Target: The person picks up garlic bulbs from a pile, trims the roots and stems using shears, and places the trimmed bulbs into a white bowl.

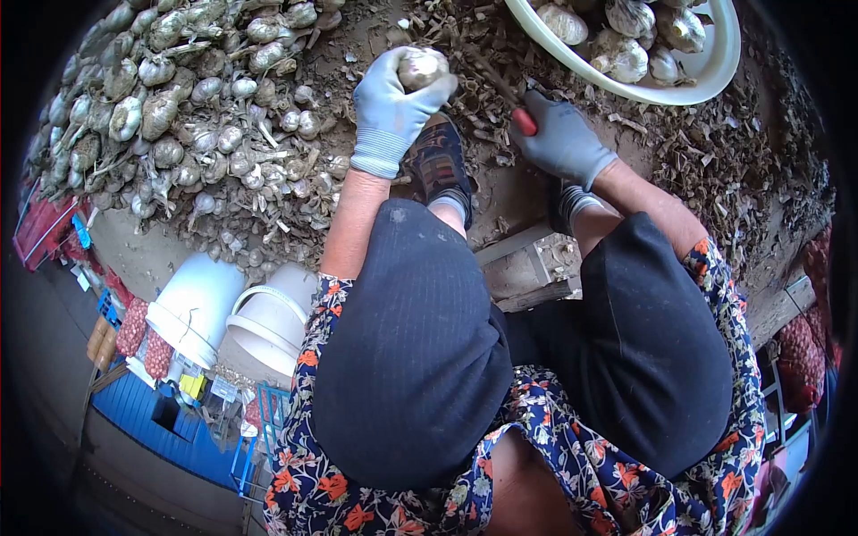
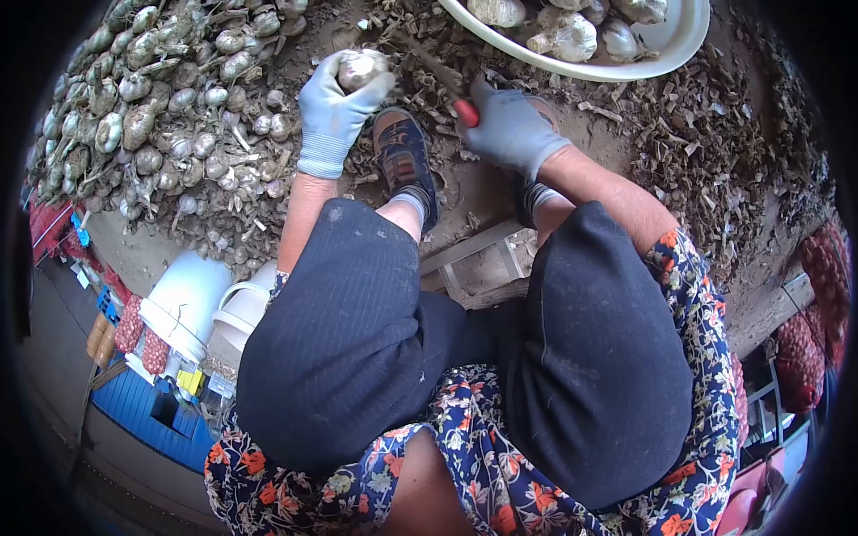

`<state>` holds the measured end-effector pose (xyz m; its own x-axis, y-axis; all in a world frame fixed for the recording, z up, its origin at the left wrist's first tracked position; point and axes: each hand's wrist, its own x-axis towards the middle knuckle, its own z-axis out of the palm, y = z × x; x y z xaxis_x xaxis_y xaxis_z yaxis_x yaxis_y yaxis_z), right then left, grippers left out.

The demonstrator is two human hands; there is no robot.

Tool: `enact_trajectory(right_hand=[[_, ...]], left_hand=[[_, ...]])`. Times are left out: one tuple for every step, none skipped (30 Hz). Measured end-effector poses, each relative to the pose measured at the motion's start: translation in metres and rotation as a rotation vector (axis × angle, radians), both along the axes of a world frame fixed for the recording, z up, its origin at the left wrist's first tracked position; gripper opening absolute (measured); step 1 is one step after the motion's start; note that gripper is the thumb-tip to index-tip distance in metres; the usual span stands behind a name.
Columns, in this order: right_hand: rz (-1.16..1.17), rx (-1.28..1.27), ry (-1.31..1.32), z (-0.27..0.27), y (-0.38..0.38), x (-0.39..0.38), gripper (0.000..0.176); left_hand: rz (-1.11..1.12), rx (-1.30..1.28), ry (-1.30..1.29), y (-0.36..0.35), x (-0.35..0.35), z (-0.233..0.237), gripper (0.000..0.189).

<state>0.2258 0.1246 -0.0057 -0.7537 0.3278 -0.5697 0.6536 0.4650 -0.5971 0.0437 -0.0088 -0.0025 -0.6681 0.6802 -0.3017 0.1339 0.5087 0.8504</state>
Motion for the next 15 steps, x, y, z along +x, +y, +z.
enact_trajectory(right_hand=[[0.004, 0.003, 0.004, -0.004, 0.001, 0.006, 0.035], [-0.034, -0.106, 0.047, -0.008, 0.004, 0.014, 0.033], [-0.072, -0.216, 0.089, -0.009, 0.007, 0.02, 0.031], [-0.07, -0.212, 0.093, -0.007, 0.008, 0.024, 0.031], [-0.085, -0.393, 0.004, -0.004, 0.009, 0.027, 0.043], [-0.1, -0.573, -0.088, 0.01, 0.008, 0.025, 0.056], [-0.117, -0.732, -0.231, 0.027, 0.012, 0.02, 0.053], [-0.122, -0.728, -0.232, 0.032, 0.011, 0.013, 0.053], [-0.085, -0.734, -0.177, 0.034, 0.01, 0.008, 0.052], [-0.047, -0.739, -0.121, 0.036, 0.01, 0.001, 0.05], [0.009, -0.617, -0.071, 0.038, 0.009, -0.007, 0.049], [0.006, -0.616, -0.072, 0.036, 0.007, -0.012, 0.049], [0.023, -0.48, -0.068, 0.032, 0.005, -0.016, 0.05], [0.042, -0.341, -0.06, 0.029, 0.004, -0.019, 0.051], [0.034, -0.295, -0.04, 0.029, 0.003, -0.019, 0.05]], left_hand=[[0.112, 0.137, -0.163, -0.001, -0.002, -0.005, 0.046], [0.222, 0.276, -0.324, -0.003, -0.004, -0.01, 0.043], [0.249, 0.473, -0.699, -0.007, -0.012, -0.009, 0.035], [0.345, 0.621, -0.876, -0.009, -0.014, -0.01, 0.033], [0.344, 0.692, -0.963, -0.013, -0.019, -0.015, 0.035], [0.342, 0.764, -1.052, -0.013, -0.022, -0.016, 0.037], [0.34, 0.769, -1.054, -0.014, -0.02, -0.019, 0.037], [0.353, 0.771, -1.064, -0.012, -0.014, -0.017, 0.037], [0.366, 0.772, -1.075, -0.01, -0.007, -0.013, 0.037], [0.314, 0.753, -1.072, -0.007, -0.004, -0.01, 0.036], [0.321, 0.694, -1.019, -0.005, 0.0, -0.008, 0.036], [0.328, 0.633, -0.967, -0.003, 0.004, -0.006, 0.036], [0.326, 0.634, -0.969, -0.002, 0.007, -0.005, 0.036], [0.305, 0.537, -0.868, -0.001, 0.009, -0.004, 0.036], [0.282, 0.444, -0.764, 0.002, 0.009, -0.003, 0.037]])
